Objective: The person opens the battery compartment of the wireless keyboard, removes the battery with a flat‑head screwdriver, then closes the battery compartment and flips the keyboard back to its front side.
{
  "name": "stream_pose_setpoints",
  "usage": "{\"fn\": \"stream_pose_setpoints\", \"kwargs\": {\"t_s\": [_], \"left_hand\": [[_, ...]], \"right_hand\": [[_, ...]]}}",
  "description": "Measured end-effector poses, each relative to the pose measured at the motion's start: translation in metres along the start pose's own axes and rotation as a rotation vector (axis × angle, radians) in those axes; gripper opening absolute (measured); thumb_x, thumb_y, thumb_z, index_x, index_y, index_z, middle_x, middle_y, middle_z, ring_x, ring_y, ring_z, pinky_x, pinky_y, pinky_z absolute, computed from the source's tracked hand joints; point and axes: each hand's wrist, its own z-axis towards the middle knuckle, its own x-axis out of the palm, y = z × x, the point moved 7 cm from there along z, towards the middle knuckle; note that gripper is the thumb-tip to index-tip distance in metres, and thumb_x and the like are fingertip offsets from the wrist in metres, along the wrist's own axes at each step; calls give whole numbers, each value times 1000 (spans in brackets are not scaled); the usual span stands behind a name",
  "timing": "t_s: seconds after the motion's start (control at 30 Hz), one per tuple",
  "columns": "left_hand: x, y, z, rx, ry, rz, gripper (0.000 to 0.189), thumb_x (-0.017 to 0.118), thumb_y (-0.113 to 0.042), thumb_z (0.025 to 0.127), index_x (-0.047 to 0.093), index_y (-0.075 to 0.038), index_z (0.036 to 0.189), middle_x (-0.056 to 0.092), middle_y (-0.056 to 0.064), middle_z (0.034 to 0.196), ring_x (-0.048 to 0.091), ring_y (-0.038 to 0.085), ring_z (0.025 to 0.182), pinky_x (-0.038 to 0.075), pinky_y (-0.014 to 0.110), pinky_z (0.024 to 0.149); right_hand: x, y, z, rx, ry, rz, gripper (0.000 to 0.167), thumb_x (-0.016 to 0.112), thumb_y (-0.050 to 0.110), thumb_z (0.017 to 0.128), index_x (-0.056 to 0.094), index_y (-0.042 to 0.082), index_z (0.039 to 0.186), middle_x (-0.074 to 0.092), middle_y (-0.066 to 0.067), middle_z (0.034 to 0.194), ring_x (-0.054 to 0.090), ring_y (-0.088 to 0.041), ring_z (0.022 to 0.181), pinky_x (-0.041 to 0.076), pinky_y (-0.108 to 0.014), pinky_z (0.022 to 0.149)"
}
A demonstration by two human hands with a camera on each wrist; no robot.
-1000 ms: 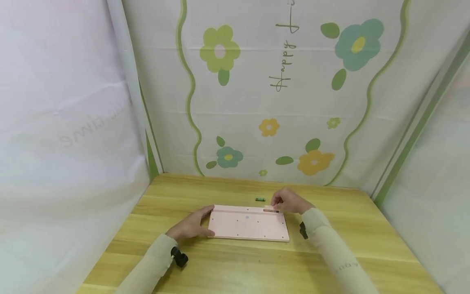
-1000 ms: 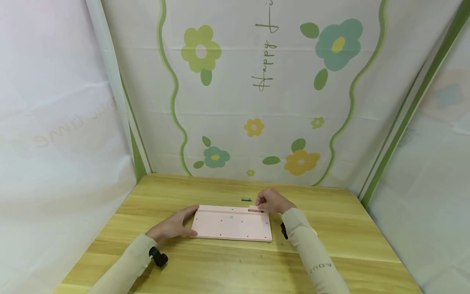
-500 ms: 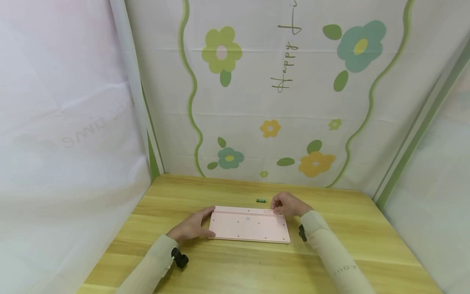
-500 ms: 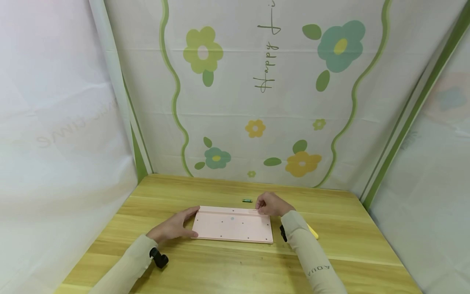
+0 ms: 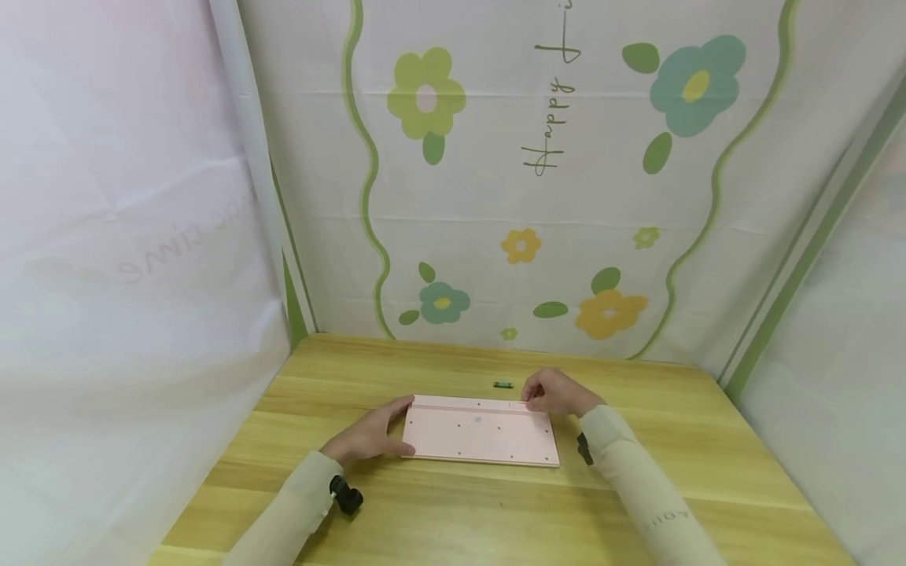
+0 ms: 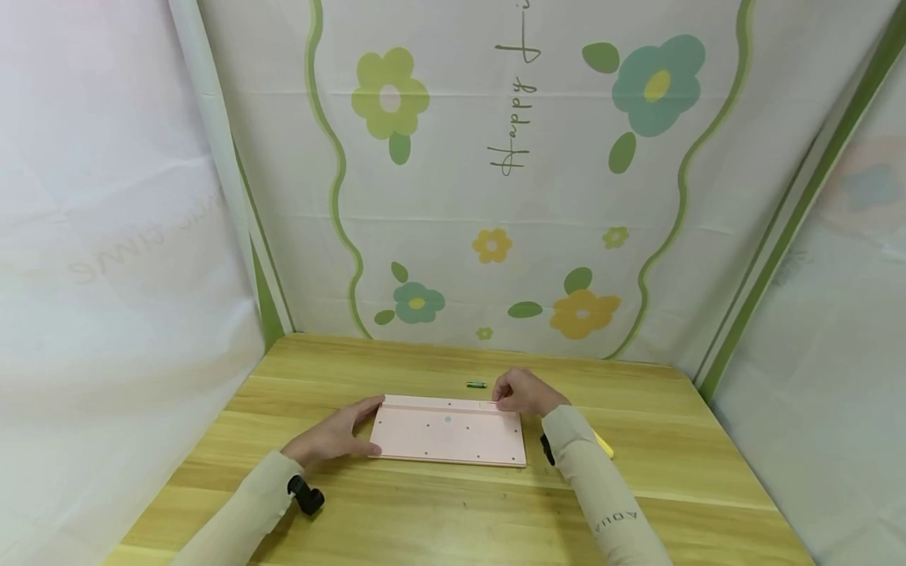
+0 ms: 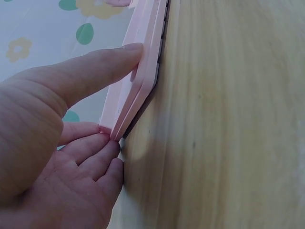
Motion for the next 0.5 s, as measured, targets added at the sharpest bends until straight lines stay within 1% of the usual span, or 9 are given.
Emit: {"fn": "stream_pose_setpoints", "kwargs": {"t_s": [0.13,0.27,0.33,0.43,0.5], "left_hand": [[0,0,-1,-8,0,6,101,90,-29,86,33,-6,166,31,19,173,27,43,161,24,62,131],[0,1,-1,-20,2,4,101,90,-30,85,33,-8,166,31,18,173,27,43,161,24,62,131],[0,1,-1,-21,-1,4,101,90,-30,85,33,-8,166,32,18,173,27,43,161,25,63,130],[0,2,-1,-22,-1,10,101,90,-30,85,33,-8,166,32,17,173,27,42,161,25,62,131],[0,1,0,-17,-3,13,101,90,-30,85,33,-8,166,32,18,173,28,43,160,26,63,130]], "right_hand": [[-1,5,-3,-58,-42,-52,6,76,-3,93,80,1,95,77,-7,92,65,-12,79,55,-20,68],[1,9,-6,-92,-78,-143,9,79,-2,91,82,4,97,77,-6,95,66,-13,83,57,-20,72],[3,12,-7,-106,-91,-196,11,79,-2,91,83,5,98,76,-5,95,66,-15,84,58,-22,73],[5,13,-8,-89,-104,-241,13,78,-3,92,83,6,100,76,-5,96,68,-17,87,60,-26,76],[6,12,-9,-68,-117,-267,15,77,-3,92,84,6,101,76,-5,97,68,-15,88,60,-26,77]]}}
